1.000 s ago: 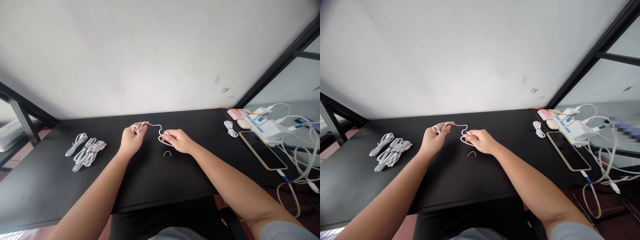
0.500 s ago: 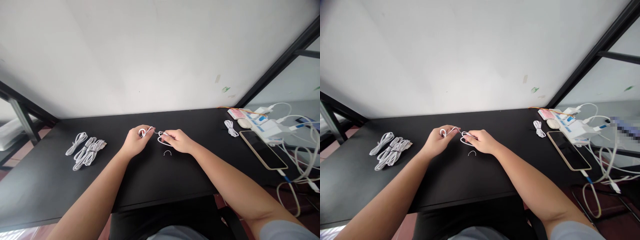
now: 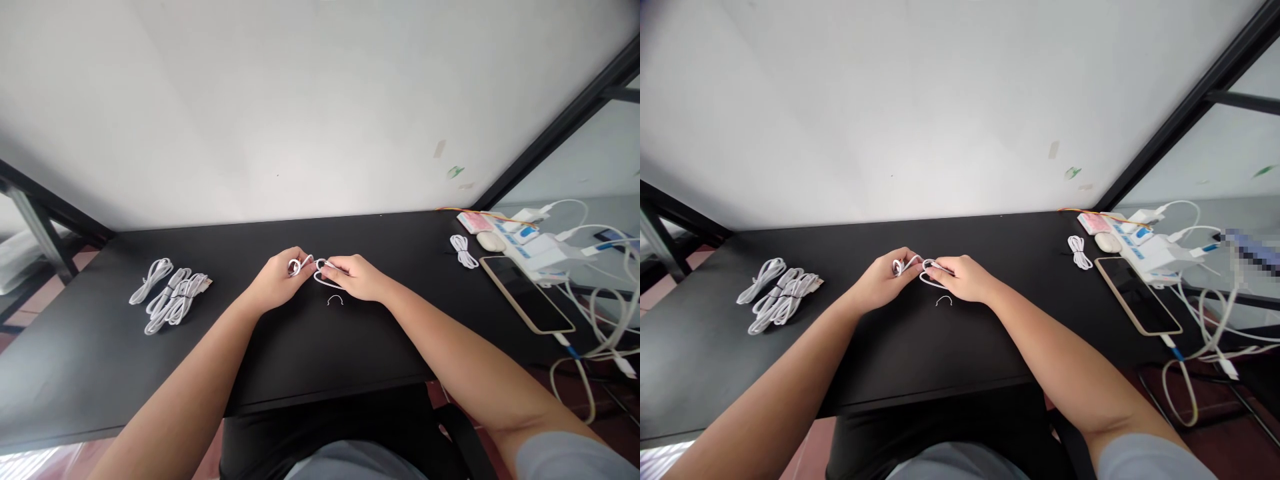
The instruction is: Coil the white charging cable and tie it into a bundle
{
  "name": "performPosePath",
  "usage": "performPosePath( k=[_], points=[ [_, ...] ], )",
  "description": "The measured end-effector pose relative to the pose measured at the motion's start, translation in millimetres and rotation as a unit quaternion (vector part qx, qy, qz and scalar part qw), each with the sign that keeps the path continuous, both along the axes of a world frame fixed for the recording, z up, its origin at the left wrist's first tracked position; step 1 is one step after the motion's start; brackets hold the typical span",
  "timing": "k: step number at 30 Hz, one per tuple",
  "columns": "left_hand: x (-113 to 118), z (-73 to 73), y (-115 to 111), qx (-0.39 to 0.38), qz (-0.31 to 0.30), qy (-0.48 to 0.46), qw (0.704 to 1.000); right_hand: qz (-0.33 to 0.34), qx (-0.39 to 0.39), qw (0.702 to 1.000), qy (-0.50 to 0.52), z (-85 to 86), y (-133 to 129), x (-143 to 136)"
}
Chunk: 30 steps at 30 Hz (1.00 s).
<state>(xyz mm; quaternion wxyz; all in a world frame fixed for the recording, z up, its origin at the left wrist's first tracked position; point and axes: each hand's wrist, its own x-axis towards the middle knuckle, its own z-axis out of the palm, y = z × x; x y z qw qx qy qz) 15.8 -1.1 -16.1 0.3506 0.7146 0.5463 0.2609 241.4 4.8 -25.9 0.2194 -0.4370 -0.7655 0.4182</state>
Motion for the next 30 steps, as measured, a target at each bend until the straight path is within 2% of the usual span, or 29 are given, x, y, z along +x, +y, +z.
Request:
performPosePath(
  k=[6, 14, 30],
  points=[
    [-1.4, -3.7, 0.7, -0.002, -0.030, 0.008, 1.000, 0.032, 0.006, 0.999, -0.035, 2.3, -1.8, -0.2],
    [-0.1, -2.9, 1.6, -0.001, -0.047, 0.007, 0.999, 0.040, 0.031, 0.997, -0.056, 2.9, -1.4, -0.8],
    [-2.1, -2.8, 0.8, -0.009, -0.042, 0.051, 0.998, 0.043, 0.031, 0.996, -0.071, 1.7, -1.7, -1.4]
  ],
)
